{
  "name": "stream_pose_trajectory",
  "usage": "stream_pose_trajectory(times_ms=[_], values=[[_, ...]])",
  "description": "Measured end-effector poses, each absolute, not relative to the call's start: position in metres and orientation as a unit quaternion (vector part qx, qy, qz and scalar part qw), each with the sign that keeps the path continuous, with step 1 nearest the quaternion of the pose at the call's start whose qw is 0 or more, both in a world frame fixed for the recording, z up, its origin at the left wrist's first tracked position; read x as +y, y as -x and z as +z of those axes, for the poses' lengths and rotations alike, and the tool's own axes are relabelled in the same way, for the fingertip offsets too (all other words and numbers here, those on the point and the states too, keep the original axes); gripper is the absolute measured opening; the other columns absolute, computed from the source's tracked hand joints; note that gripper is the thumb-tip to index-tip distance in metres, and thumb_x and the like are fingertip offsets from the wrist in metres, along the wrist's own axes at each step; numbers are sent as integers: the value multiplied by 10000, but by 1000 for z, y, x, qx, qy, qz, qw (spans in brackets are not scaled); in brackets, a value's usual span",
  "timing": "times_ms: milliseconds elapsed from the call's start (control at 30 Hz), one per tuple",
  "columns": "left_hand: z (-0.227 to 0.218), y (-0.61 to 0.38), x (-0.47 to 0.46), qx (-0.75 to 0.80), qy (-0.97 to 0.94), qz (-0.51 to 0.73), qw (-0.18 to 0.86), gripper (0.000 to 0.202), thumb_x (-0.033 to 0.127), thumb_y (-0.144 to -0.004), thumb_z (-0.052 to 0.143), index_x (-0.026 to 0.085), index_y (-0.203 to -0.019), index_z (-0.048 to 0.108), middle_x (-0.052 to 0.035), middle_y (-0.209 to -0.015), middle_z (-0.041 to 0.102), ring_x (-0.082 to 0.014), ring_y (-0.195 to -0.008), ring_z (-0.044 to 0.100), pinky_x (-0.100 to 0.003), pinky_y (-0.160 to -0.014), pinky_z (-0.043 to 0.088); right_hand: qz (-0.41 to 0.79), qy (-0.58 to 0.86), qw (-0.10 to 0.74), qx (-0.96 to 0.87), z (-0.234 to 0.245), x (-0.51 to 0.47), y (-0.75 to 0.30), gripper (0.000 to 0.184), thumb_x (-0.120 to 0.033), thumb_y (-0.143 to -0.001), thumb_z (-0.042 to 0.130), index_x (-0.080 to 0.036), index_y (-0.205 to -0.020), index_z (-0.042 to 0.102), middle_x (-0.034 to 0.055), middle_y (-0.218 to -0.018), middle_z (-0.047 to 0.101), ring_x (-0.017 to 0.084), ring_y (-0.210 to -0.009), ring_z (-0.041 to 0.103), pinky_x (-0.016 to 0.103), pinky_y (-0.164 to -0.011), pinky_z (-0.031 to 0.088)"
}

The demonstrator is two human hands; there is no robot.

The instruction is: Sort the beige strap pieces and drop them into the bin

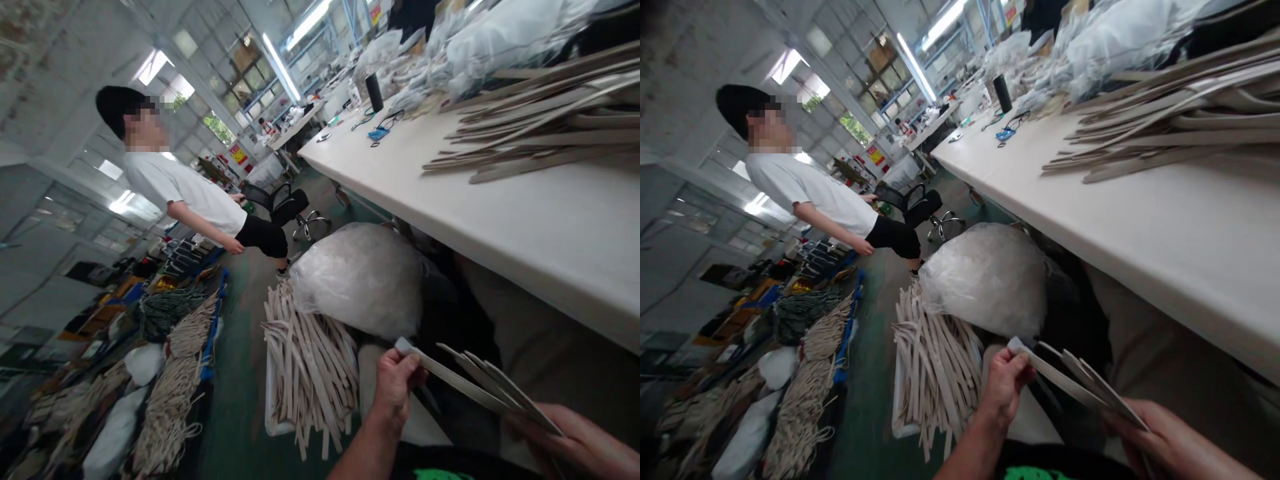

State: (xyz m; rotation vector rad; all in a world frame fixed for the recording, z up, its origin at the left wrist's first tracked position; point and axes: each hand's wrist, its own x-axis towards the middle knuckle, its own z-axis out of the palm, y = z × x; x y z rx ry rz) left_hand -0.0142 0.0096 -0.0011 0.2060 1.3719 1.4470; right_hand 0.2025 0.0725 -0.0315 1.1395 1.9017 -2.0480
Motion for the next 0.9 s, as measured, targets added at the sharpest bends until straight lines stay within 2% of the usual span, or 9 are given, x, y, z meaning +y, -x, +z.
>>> stream_pose_trajectory(times_ms=[100,200,267,367,467,633,733,900], values=[[8,-6,8,553,-79,597,576,456,387,-470,930,109,-761,713,-29,-685,659,-96,-560,569,-220,-568,467,-695,-381,35,609,10,72,-188,638,-873,-711,412,-257,-688,576,108,-623,607,197,-480,544,350,-493,402],[15,-10,10,556,-72,597,574,437,344,-430,938,123,-722,700,-2,-669,660,-86,-562,567,-215,-583,465,-696,-334,7,636,44,78,-178,663,-833,-741,472,-187,-792,611,113,-730,659,177,-516,545,316,-530,431],[13,1,11,563,-60,603,562,393,306,-460,927,134,-724,693,14,-674,664,-76,-573,572,-206,-597,464,-693,-318,27,646,54,82,-185,634,-771,-788,499,-153,-859,618,124,-817,690,172,-555,580,291,-562,451],[5,25,9,581,-31,607,542,336,257,-513,909,141,-718,670,35,-647,645,-57,-565,565,-189,-599,454,-655,-346,54,670,58,77,-209,570,-714,-841,480,-158,-822,603,102,-756,684,172,-568,598,259,-519,417],[0,33,4,579,-23,589,563,354,237,-509,915,137,-718,648,48,-610,611,-48,-535,544,-184,-575,441,-620,-386,47,681,54,70,-221,550,-713,-838,456,-183,-766,583,66,-650,649,172,-535,585,256,-486,392],[-2,7,3,540,-30,560,628,365,234,-542,912,143,-753,629,51,-621,597,-51,-540,543,-193,-580,448,-639,-388,19,664,44,78,-186,523,-704,-804,501,-185,-768,561,65,-658,661,180,-546,611,265,-513,443],[-4,4,5,530,-23,566,631,358,228,-567,904,142,-783,631,58,-610,580,-49,-537,533,-190,-578,445,-655,-365,13,661,46,84,-175,509,-689,-802,523,-184,-742,551,67,-673,667,177,-562,620,263,-528,450],[-8,25,4,544,8,594,592,317,201,-613,877,152,-750,596,77,-589,548,-38,-517,507,-175,-556,424,-648,-354,49,673,52,76,-203,338,-519,-826,569,-182,-825,598,33,-647,658,155,-522,587,234,-461,388]])
